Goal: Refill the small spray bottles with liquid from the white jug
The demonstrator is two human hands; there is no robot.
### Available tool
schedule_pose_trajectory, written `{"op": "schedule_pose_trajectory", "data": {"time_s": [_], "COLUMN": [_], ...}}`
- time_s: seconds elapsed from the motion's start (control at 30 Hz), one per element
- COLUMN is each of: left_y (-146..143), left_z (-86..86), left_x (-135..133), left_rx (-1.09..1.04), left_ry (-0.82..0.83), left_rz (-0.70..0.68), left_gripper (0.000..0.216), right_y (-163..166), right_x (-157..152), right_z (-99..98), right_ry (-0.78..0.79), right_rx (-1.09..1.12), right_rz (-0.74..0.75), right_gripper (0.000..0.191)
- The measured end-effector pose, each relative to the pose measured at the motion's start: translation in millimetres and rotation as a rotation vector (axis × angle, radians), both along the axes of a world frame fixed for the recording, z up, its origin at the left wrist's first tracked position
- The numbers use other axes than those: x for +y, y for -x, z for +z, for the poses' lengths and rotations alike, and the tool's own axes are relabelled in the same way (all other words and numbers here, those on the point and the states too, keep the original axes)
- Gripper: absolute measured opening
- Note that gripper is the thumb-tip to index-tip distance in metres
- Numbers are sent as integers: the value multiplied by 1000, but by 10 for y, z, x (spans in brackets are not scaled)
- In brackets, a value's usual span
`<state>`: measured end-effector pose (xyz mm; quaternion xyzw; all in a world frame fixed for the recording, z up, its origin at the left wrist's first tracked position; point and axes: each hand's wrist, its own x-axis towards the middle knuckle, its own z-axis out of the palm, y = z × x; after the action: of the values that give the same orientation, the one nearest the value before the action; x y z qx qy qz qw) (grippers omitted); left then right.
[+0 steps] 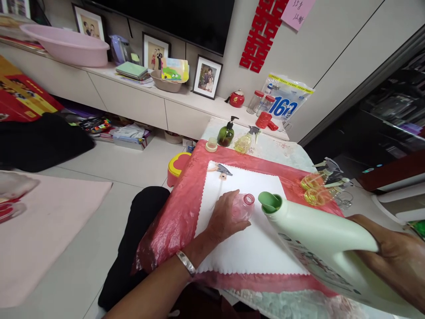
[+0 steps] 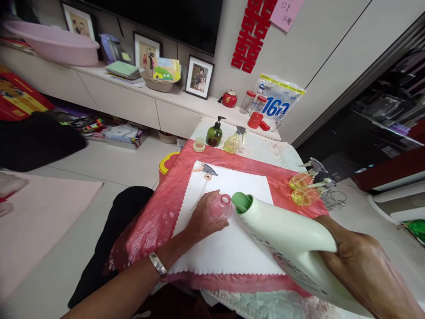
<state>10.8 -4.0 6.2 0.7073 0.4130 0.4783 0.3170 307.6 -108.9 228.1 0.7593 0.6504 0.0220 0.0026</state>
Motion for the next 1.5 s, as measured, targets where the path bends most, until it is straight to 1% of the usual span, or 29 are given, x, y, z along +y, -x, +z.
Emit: {"op": "schedule_pose_trajectory", "data": {"time_s": [0.07,0.2,0.27,0.37,0.53,0.7,0.83,0.97,1.13,1.33,1.4,1.5], "left_y": [-2,-7,-7,-7,-10,-4,-7,-19,-28,-19,-16,-16], "left_z": [14,18,16,11,11,31,28,11,-3,-6,-6,-7], "left_x": [-2,-8,-9,-7,-5,-8,-2,2,0,-2,-4,-5], "left_rx": [-6,-10,-8,-7,-6,12,15,14,9,17,23,23], "left_ry": [-9,-21,-14,-13,-19,3,-10,-27,-40,-62,-55,-41], "left_rz": [4,7,11,9,5,-7,-13,0,12,7,3,1], "left_gripper": [100,101,101,102,102,101,100,101,102,102,102,102], "right_y": [66,231,253,174,-14,-13,41,73,125,208,212,193], "right_x": [47,134,154,154,157,199,221,242,273,280,287,310], "right_z": [39,130,150,134,89,139,213,268,324,391,397,399], "right_ry": [45,120,161,174,99,111,141,184,183,192,184,181], "right_rx": [-15,-33,-43,-74,-161,-161,-171,-208,-250,-222,-230,-251], "right_rz": [-22,-117,-142,-112,8,64,52,5,7,-15,-8,41], "right_gripper": [43,48,50,48,42,39,37,39,38,37,37,37]}}
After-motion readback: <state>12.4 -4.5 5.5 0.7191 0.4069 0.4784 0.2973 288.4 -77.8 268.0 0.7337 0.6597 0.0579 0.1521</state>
